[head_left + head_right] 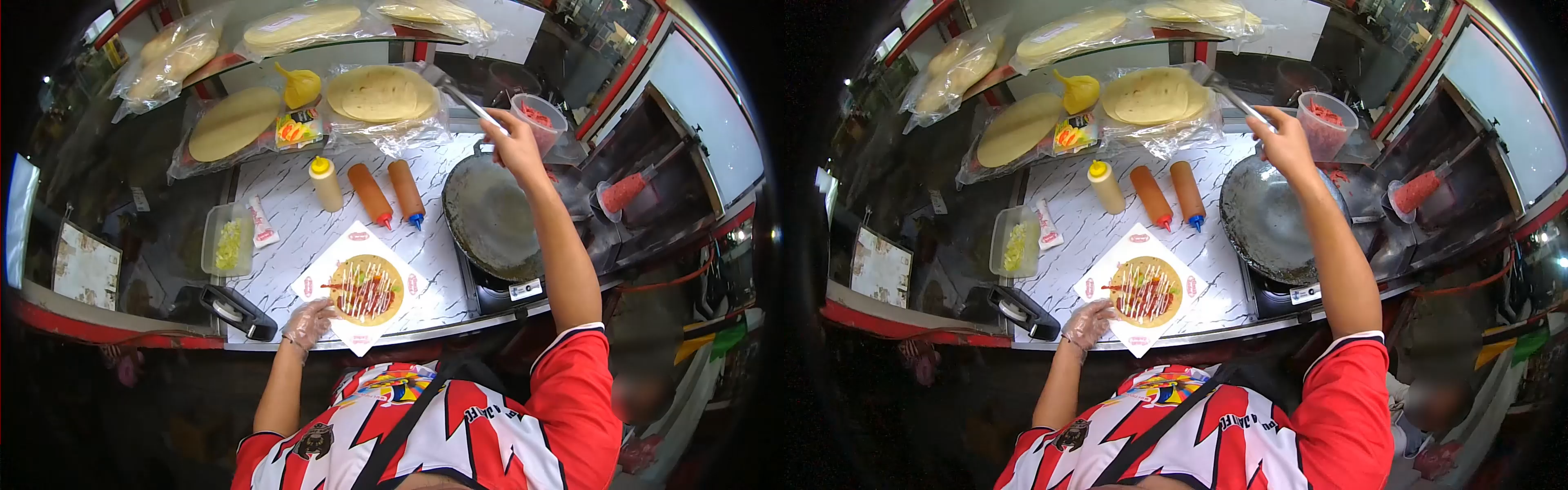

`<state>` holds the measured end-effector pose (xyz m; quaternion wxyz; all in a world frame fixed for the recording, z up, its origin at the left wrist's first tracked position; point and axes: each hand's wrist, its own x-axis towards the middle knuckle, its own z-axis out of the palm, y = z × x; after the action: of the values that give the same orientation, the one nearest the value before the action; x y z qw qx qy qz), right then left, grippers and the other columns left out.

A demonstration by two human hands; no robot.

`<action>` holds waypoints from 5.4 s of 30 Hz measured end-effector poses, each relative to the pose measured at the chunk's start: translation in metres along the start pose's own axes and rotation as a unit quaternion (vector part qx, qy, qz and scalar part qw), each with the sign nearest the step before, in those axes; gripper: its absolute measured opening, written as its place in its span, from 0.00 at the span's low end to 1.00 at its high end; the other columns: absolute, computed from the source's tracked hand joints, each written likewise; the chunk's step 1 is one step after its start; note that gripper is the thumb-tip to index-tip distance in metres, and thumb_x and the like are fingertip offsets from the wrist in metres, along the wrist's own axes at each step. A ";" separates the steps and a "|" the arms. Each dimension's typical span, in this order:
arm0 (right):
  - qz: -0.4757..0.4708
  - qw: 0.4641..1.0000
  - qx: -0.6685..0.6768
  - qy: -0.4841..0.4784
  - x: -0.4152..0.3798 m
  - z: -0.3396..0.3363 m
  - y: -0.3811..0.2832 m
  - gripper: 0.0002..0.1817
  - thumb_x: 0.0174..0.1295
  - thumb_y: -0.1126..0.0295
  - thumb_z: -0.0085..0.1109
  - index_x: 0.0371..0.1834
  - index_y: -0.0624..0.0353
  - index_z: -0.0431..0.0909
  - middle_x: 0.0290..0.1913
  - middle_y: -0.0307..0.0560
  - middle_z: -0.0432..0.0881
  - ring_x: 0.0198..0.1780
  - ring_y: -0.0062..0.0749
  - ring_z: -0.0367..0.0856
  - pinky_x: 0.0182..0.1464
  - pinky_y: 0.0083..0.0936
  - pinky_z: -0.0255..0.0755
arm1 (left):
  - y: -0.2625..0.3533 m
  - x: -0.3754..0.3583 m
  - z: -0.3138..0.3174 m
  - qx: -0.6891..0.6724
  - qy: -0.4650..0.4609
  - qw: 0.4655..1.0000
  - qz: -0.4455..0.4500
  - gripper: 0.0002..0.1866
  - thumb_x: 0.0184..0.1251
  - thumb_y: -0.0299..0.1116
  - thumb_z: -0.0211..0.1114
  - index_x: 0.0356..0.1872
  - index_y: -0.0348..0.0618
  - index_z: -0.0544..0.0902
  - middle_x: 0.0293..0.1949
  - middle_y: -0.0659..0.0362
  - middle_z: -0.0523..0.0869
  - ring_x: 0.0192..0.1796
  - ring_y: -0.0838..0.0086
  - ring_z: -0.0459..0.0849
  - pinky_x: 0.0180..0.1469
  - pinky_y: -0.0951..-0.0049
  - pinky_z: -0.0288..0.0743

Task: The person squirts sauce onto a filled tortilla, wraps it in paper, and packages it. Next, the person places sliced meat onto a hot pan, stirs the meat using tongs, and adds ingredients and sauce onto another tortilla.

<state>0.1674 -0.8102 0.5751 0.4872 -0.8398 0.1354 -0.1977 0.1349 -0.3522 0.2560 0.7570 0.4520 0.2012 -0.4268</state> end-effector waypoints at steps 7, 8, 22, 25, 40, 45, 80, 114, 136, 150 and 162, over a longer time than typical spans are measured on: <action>0.038 0.946 -0.230 0.228 -0.140 -0.126 0.069 0.19 0.70 0.61 0.57 0.60 0.55 0.81 0.31 0.47 0.85 0.34 0.29 0.83 0.40 0.27 0.74 | -0.013 0.023 -0.004 0.220 0.064 0.961 0.155 0.10 0.66 0.34 0.67 0.40 0.37 0.87 0.27 0.62 0.85 0.21 0.83 0.75 0.21 0.80 0.68; 0.081 0.927 -0.272 0.246 -0.168 -0.144 0.082 0.18 0.70 0.61 0.57 0.59 0.55 0.81 0.34 0.52 0.86 0.37 0.38 0.85 0.42 0.30 0.75 | -0.009 0.023 -0.003 0.334 0.102 0.918 0.186 0.10 0.66 0.32 0.66 0.43 0.38 0.88 0.24 0.64 0.83 0.21 0.83 0.75 0.21 0.80 0.68; 0.295 0.824 -0.452 0.173 -0.249 -0.159 0.218 0.23 0.71 0.50 0.52 0.64 0.46 0.78 0.52 0.63 0.85 0.56 0.65 0.81 0.57 0.52 0.74 | 0.005 0.016 0.002 0.493 0.191 0.803 0.276 0.11 0.68 0.31 0.66 0.37 0.31 0.88 0.29 0.58 0.88 0.32 0.76 0.81 0.37 0.71 0.76; 0.349 0.774 -0.504 0.157 -0.241 -0.140 0.190 0.28 0.71 0.45 0.51 0.67 0.48 0.75 0.55 0.62 0.84 0.58 0.61 0.81 0.58 0.49 0.74 | 0.007 0.015 -0.007 0.407 0.129 0.873 0.238 0.09 0.67 0.29 0.69 0.41 0.32 0.88 0.33 0.57 0.90 0.34 0.77 0.83 0.40 0.74 0.77; -0.176 0.913 -0.365 -0.054 -0.119 0.228 0.124 0.24 0.62 0.68 0.64 0.63 0.53 0.75 0.60 0.63 0.73 0.56 0.60 0.75 0.55 0.46 0.74 | 0.016 0.023 0.014 0.469 0.096 0.802 0.358 0.08 0.61 0.29 0.74 0.38 0.36 0.90 0.37 0.55 0.92 0.38 0.73 0.88 0.47 0.73 0.80; -0.182 0.896 -0.404 -0.035 -0.075 0.261 0.165 0.27 0.61 0.66 0.65 0.65 0.53 0.72 0.60 0.64 0.74 0.56 0.60 0.76 0.53 0.47 0.75 | 0.014 0.028 0.008 0.474 0.085 0.795 0.369 0.09 0.61 0.31 0.74 0.38 0.36 0.90 0.37 0.53 0.92 0.38 0.72 0.89 0.47 0.71 0.81; 0.051 0.961 -0.103 -0.253 -0.131 0.235 0.155 0.20 0.69 0.57 0.60 0.51 0.64 0.83 0.42 0.64 0.85 0.45 0.53 0.85 0.52 0.39 0.76 | 0.023 0.043 0.033 0.717 -0.142 0.293 0.616 0.19 0.57 0.29 0.65 0.52 0.48 0.84 0.49 0.55 0.86 0.52 0.62 0.84 0.53 0.58 0.78; -0.242 0.909 -0.219 -0.258 -0.315 0.230 0.113 0.09 0.55 0.68 0.65 0.37 0.59 0.81 0.33 0.45 0.75 0.36 0.41 0.79 0.36 0.36 0.76 | 0.016 -0.015 0.025 0.740 -0.237 0.412 0.476 0.24 0.49 0.33 0.67 0.51 0.39 0.84 0.51 0.46 0.83 0.59 0.52 0.79 0.63 0.52 0.72; -0.042 0.898 -0.373 -0.232 -0.216 0.255 0.126 0.08 0.60 0.66 0.64 0.36 0.58 0.86 0.43 0.48 0.81 0.48 0.44 0.80 0.49 0.42 0.67 | 0.005 0.052 0.056 0.735 -0.008 0.509 0.448 0.08 0.61 0.26 0.62 0.40 0.41 0.85 0.42 0.47 0.83 0.44 0.53 0.84 0.48 0.58 0.82; -0.141 0.910 -0.344 -0.182 -0.195 0.246 0.127 0.15 0.58 0.61 0.69 0.46 0.56 0.84 0.44 0.45 0.81 0.53 0.42 0.77 0.53 0.44 0.67 | -0.002 0.037 0.033 0.803 -0.064 0.385 0.450 0.18 0.69 0.36 0.61 0.57 0.42 0.79 0.43 0.51 0.85 0.49 0.57 0.83 0.56 0.56 0.77; -0.397 0.819 -0.399 -0.113 -0.208 0.257 0.132 0.12 0.62 0.68 0.55 0.45 0.59 0.82 0.44 0.50 0.81 0.52 0.42 0.77 0.56 0.39 0.69 | 0.042 0.045 0.084 0.863 0.100 0.337 0.364 0.13 0.62 0.43 0.66 0.42 0.50 0.87 0.46 0.57 0.82 0.55 0.61 0.79 0.52 0.52 0.70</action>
<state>0.0980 -0.5913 0.3032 0.0011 -0.9582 -0.1982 -0.2065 0.1882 -0.4353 0.2896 0.0005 0.9214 -0.3887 0.0031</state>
